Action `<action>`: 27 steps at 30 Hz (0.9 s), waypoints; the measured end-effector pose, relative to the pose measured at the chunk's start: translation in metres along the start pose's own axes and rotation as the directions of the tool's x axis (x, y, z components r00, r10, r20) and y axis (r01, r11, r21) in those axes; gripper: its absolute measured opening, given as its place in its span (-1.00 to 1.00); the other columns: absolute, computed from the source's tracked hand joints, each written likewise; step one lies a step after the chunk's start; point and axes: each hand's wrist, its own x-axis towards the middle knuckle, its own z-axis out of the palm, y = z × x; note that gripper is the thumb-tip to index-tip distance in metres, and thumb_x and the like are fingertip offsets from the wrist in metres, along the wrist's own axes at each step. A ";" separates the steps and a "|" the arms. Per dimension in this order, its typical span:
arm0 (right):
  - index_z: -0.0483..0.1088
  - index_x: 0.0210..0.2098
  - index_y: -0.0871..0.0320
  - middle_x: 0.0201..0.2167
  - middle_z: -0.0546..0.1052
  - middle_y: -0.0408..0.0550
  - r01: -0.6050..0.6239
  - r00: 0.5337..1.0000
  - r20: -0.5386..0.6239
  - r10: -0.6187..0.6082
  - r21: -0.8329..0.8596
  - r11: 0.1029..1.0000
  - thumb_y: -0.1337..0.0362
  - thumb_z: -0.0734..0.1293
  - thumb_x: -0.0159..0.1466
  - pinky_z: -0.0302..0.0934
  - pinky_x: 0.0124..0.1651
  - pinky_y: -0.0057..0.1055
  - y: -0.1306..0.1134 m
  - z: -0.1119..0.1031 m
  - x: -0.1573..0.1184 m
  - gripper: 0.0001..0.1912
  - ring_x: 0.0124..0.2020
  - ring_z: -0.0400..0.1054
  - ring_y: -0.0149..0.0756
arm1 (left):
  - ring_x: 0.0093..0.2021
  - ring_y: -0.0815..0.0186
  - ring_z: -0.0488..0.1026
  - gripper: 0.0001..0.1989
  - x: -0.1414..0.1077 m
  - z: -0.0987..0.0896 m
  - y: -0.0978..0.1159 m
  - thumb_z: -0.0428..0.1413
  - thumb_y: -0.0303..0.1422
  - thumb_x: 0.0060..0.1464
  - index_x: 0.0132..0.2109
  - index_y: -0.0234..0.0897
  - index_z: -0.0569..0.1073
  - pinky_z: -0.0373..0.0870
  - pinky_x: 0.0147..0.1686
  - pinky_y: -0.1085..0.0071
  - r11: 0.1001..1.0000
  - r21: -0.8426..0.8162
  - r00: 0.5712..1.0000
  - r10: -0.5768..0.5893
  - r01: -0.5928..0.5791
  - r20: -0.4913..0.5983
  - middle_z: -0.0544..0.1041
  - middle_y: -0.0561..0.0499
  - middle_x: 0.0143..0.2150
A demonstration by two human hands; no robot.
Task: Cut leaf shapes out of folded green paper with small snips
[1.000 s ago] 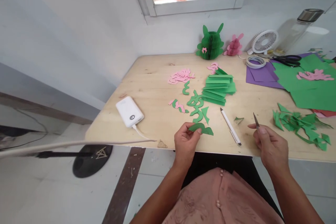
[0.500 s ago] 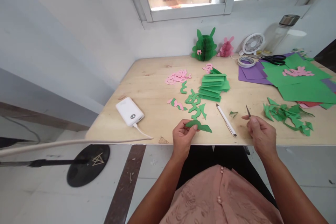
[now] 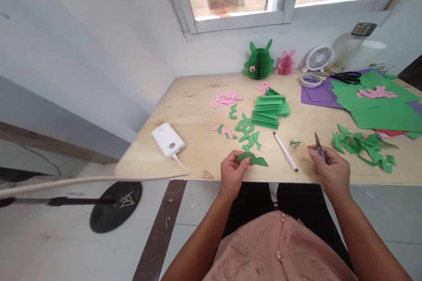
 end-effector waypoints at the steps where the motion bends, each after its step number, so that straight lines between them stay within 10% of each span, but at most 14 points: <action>1: 0.51 -0.30 0.20 -0.63 0.25 -0.21 -0.014 1.000 -0.008 0.013 -0.039 0.999 0.02 0.38 0.10 -0.06 -0.56 -0.43 -0.002 0.000 0.000 -0.64 -0.61 0.03 -0.42 | -0.45 0.36 0.38 -0.78 0.000 0.000 0.000 0.26 -0.25 -0.13 -0.42 -0.28 0.43 0.38 -0.32 0.42 1.000 -0.002 1.000 0.001 -0.001 0.000 0.45 0.07 -0.51; 20: 0.54 -0.37 0.18 -0.52 0.53 -0.09 0.066 0.996 0.077 -0.048 -0.247 0.967 0.02 0.31 0.14 0.18 -0.48 -0.46 -0.005 0.003 0.007 -0.65 -0.48 0.37 -0.27 | -0.44 0.38 0.36 -0.79 0.000 -0.001 0.001 0.25 -0.27 -0.08 -0.40 -0.31 0.42 0.33 -0.33 0.45 1.000 -0.005 0.999 0.022 -0.022 0.030 0.44 0.07 -0.50; 27: 0.53 -0.22 0.13 -0.38 0.62 -0.07 0.277 0.900 0.425 -0.094 -0.393 0.877 0.12 0.25 0.22 0.22 -0.34 -0.42 -0.044 0.035 0.027 -0.70 -0.38 0.47 -0.22 | -0.42 0.41 0.35 -0.81 -0.001 -0.005 0.000 0.24 -0.28 -0.03 -0.39 -0.32 0.43 0.27 -0.34 0.50 1.000 0.000 0.998 0.013 -0.013 0.068 0.44 0.08 -0.49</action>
